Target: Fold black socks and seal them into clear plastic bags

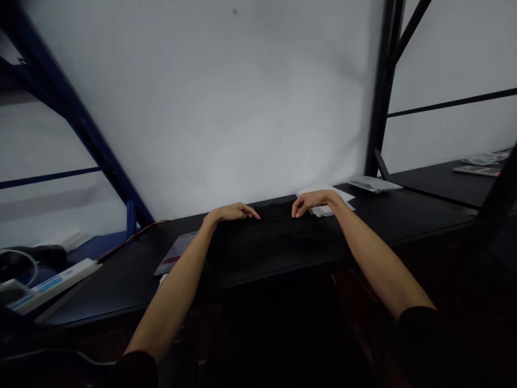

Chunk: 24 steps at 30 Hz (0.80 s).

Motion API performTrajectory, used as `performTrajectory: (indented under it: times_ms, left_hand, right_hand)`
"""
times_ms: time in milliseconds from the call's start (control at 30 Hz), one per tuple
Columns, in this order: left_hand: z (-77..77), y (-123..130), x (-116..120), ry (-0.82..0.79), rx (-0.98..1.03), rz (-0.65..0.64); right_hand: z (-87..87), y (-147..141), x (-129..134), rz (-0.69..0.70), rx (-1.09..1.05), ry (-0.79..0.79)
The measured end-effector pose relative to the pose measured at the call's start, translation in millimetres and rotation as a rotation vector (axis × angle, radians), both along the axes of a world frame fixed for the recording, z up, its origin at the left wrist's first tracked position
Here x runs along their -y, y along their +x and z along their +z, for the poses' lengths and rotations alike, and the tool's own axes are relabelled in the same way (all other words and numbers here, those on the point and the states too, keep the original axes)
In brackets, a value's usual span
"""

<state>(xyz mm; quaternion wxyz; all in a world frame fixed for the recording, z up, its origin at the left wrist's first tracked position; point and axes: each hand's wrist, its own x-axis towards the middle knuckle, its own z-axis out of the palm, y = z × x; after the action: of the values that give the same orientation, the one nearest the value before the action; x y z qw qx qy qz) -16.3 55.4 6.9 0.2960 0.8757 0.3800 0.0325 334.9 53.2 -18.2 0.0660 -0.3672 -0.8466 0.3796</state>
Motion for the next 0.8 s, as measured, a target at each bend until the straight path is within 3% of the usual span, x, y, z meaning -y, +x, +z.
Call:
performTrajectory:
  times_ms: [100,233,333,433,500,600,800]
  left_hand:
    - [0.8,-2,-3,0.053,0.083,-0.017]
    - [8.5,-7,-1,0.168,0.359,0.028]
    - [16.6,-8,5,0.133,0.398,0.014]
    - [21.0,-7,10,0.097,0.370,-0.028]
    - [21.5,-6,11,0.045,0.316,-0.068]
    - [21.2,-5,13,-0.033,0.202,-0.125]
    - [26.7,4,27,-0.061,0.128,-0.162]
  right_hand:
    - [5.2,0,5,-0.026,-0.062,0.014]
    - [16.3,6,17,-0.060,-0.311,0.071]
    - [22.3,7,26,0.077,-0.377,-0.035]
    - [24.6,1,32,0.260,-0.201,-0.222]
    - [24.7,-6,34,0.305,-0.045,-0.278]
    - [24.1,-18,38,0.295,0.107,-0.270]
    - [23.9,-32,52,0.264,0.199,-0.169]
